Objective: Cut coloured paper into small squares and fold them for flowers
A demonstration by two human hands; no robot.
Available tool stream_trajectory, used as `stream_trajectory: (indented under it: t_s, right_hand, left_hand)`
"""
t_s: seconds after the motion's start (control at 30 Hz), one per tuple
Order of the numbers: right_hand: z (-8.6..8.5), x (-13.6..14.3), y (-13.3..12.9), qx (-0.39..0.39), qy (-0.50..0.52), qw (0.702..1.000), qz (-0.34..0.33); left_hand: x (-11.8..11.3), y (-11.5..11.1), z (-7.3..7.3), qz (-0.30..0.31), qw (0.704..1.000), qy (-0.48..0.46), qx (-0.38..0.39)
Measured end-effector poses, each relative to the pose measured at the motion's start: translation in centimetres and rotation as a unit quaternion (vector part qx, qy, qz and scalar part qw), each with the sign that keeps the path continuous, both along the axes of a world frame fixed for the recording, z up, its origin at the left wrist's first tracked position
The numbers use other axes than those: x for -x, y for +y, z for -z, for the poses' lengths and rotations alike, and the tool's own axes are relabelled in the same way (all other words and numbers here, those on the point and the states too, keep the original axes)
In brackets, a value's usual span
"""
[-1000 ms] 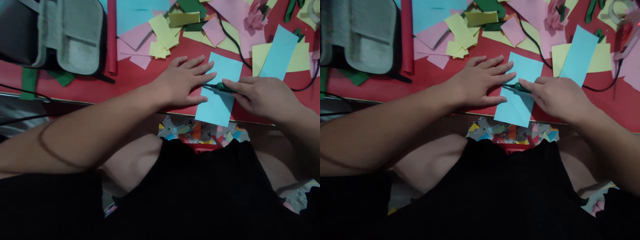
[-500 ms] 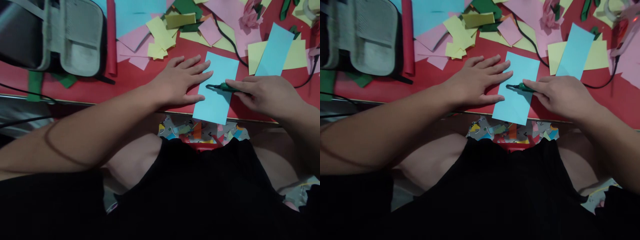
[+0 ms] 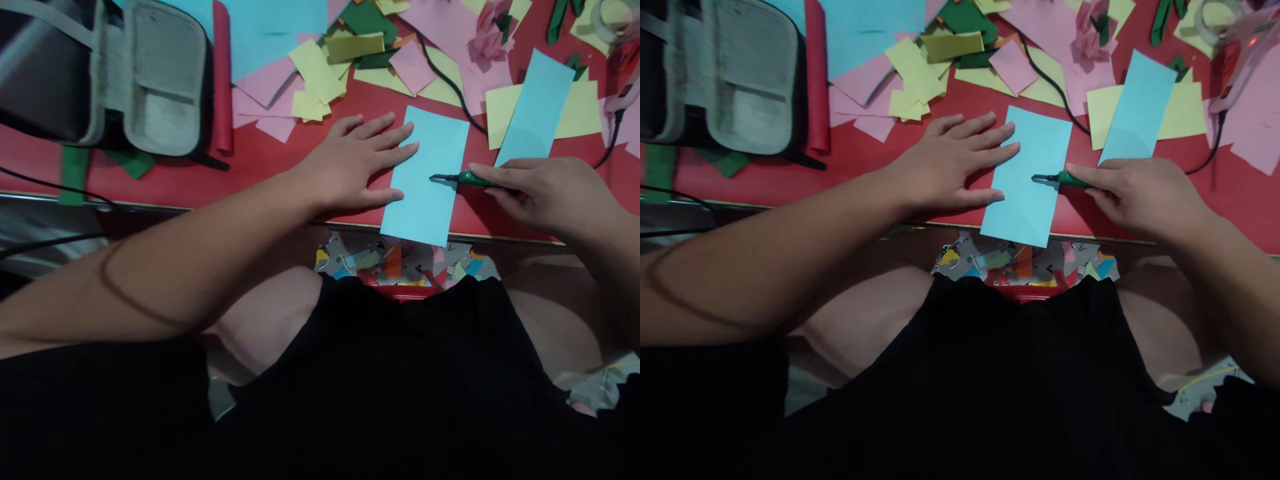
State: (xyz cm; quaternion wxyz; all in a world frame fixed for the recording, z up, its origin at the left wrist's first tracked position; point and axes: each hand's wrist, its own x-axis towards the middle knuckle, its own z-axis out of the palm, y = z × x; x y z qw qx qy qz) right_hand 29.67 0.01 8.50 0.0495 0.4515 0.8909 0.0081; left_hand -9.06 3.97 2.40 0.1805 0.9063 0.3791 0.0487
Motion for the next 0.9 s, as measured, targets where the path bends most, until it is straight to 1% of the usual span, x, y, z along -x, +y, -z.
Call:
stream_trajectory:
  t_s: [0.17, 0.4, 0.53, 0.63, 0.7, 0.77, 0.9]
  right_hand:
    - [0.1, -1.6, -0.6, -0.008, 0.013, 1.000, 0.010]
    - [0.2, -3.2, -1.6, -0.020, 0.019, 1.000, 0.005]
    - [0.5, -4.2, -2.0, -0.030, 0.010, 0.999, 0.024]
    - [0.3, -5.1, -2.2, -0.039, 0.008, 0.998, 0.039]
    - [-0.2, -5.6, -2.2, -0.024, 0.032, 0.998, 0.053]
    - [-0.7, -5.7, -2.1, 0.003, 0.082, 0.993, 0.086]
    - [-0.9, -4.6, -1.6, 0.029, 0.181, 0.970, 0.158]
  left_hand:
    - [0.0, 0.1, 0.0, 0.001, 1.000, 0.025, 0.009]
    - [0.2, 0.2, 0.3, 0.004, 1.000, 0.020, 0.021]
    - [0.2, 0.4, 0.4, -0.002, 0.999, 0.033, 0.024]
    - [0.2, 0.6, 0.5, -0.004, 0.999, 0.041, 0.021]
    - [0.0, 0.5, 0.5, -0.005, 0.999, 0.044, 0.017]
    - [-0.2, 0.3, 0.5, -0.011, 0.999, 0.046, 0.008]
    - [-0.3, 0.1, 0.7, -0.041, 0.999, 0.031, -0.012]
